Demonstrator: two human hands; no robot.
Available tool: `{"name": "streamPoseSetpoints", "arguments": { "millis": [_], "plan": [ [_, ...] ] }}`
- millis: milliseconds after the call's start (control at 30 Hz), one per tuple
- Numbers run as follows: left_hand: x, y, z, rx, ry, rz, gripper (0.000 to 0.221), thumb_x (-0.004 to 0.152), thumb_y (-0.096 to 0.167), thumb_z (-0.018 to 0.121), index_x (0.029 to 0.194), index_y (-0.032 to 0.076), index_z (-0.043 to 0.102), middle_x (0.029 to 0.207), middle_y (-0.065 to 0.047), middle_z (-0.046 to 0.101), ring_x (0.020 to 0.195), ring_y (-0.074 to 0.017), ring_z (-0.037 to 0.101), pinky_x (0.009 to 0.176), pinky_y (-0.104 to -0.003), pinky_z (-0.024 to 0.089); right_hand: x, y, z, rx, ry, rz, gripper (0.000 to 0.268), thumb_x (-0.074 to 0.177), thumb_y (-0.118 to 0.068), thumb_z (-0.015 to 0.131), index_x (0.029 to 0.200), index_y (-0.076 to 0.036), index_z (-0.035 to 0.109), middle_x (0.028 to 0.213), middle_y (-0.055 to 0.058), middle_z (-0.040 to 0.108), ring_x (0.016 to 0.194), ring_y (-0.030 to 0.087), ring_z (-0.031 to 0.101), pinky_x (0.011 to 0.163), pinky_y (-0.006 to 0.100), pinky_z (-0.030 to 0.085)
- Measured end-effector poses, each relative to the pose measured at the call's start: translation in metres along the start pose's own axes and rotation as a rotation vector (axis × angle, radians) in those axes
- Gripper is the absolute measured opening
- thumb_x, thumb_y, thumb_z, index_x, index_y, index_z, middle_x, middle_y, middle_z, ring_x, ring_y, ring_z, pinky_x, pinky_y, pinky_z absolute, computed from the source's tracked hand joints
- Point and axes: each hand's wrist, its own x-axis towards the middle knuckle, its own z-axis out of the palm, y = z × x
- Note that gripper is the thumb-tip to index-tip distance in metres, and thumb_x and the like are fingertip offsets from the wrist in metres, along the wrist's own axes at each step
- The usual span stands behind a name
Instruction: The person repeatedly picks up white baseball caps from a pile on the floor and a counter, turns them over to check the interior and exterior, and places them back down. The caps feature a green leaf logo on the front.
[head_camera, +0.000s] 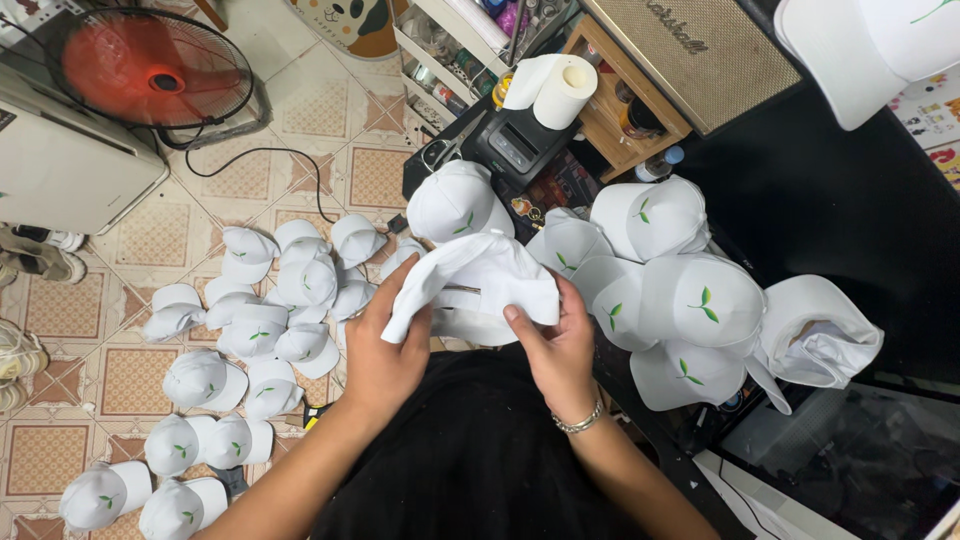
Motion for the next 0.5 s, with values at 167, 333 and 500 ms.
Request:
{"name": "streamPoseSetpoints", "arguments": {
  "millis": [167, 333, 500],
  "plan": [
    [-0.003, 0.0, 0.004, 0.006, -0.028, -0.023, 0.048, 0.089, -0.001, 0.065, 0.137, 0.002, 0.059, 0.103, -0.019, 0.077, 0.093, -0.0246, 0.079, 0.08, -0.033, 0.061, -0.001, -0.003, 0.0, -0.103, 0.114, 0.025, 0.068, 0.086, 0.006, 0.073, 0.148, 0.004, 0.043, 0.124, 0.016, 0.069, 0.107, 0.016, 0.069, 0.09, 0.028, 0.058],
    [-0.009, -0.001, 0.009, -0.016, -0.04, -0.034, 0.048, 0.089, -0.002, 0.065, 0.137, 0.002, 0.059, 0.109, -0.018, 0.077, 0.1, -0.0244, 0.078, 0.083, -0.033, 0.06, -0.004, -0.004, 0.0, -0.078, 0.202, 0.02, 0.07, 0.084, 0.004, 0.075, 0.147, 0.003, 0.044, 0.125, 0.015, 0.068, 0.108, 0.014, 0.068, 0.093, 0.028, 0.057],
    [-0.023, -0.016, 0.02, -0.145, 0.006, -0.015, 0.045, 0.093, 0.0, 0.067, 0.138, 0.002, 0.058, 0.114, -0.013, 0.077, 0.103, -0.0183, 0.075, 0.088, -0.031, 0.059, -0.008, 0.006, -0.004, 0.087, 0.17, 0.072, 0.036, 0.093, -0.004, 0.076, 0.125, 0.009, 0.066, 0.116, 0.011, 0.073, 0.101, 0.012, 0.067, 0.089, 0.026, 0.055]
  ]
}}
